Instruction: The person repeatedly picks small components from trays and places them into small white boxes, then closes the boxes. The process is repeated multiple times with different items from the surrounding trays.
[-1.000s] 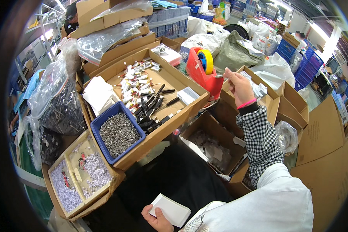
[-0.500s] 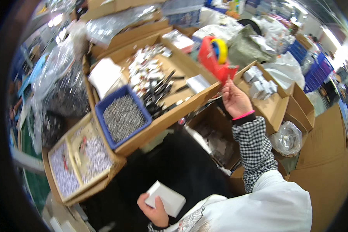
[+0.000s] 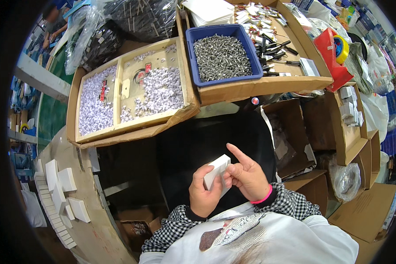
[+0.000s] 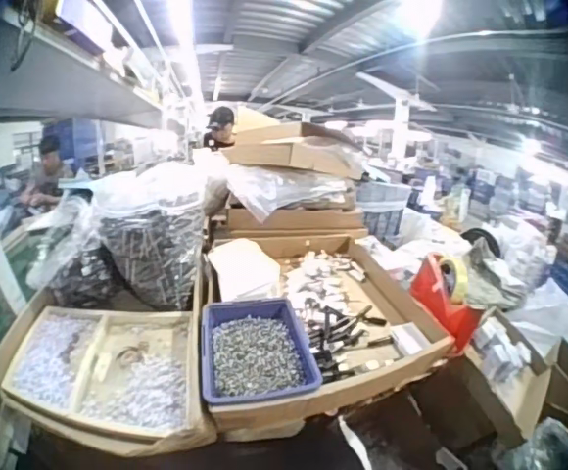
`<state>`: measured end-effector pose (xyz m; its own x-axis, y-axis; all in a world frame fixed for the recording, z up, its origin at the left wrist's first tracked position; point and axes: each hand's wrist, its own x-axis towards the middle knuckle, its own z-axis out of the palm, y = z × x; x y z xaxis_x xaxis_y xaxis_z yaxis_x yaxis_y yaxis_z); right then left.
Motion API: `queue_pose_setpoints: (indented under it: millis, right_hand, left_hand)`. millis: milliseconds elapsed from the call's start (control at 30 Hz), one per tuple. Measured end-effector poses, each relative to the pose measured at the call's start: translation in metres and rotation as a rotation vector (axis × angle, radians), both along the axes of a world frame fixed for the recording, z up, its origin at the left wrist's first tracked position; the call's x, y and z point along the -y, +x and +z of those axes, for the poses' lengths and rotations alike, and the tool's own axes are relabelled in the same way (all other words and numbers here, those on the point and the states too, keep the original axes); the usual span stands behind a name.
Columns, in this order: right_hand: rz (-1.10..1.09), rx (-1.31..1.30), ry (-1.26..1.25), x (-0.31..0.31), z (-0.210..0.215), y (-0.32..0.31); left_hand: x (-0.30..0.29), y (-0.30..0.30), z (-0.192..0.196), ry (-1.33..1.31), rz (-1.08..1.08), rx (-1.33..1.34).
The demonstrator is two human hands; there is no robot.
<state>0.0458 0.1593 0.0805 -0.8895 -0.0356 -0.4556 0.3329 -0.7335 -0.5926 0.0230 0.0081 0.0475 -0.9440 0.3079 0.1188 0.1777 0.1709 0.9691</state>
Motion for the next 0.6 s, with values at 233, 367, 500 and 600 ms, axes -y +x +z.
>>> queue_pose_setpoints:
  millis: [233, 367, 500, 600]
  right_hand:
    - [-0.056, -0.077, 0.139, 0.019, -0.006, 0.0]
    - [-0.049, -0.079, 0.197, 0.021, -0.008, 0.001]
    - [-0.051, -0.097, 0.24, 0.023, -0.008, 0.0]
    - [-0.043, -0.091, 0.275, 0.023, -0.007, -0.001]
  left_hand:
    - [0.008, 0.003, -0.002, 0.025, -0.01, 0.026]
    - [0.01, 0.005, -0.004, -0.006, 0.014, 0.032]
    - [0.009, 0.004, -0.003, -0.01, 0.025, 0.006]
    - [0.008, 0.003, -0.003, -0.003, 0.029, -0.008]
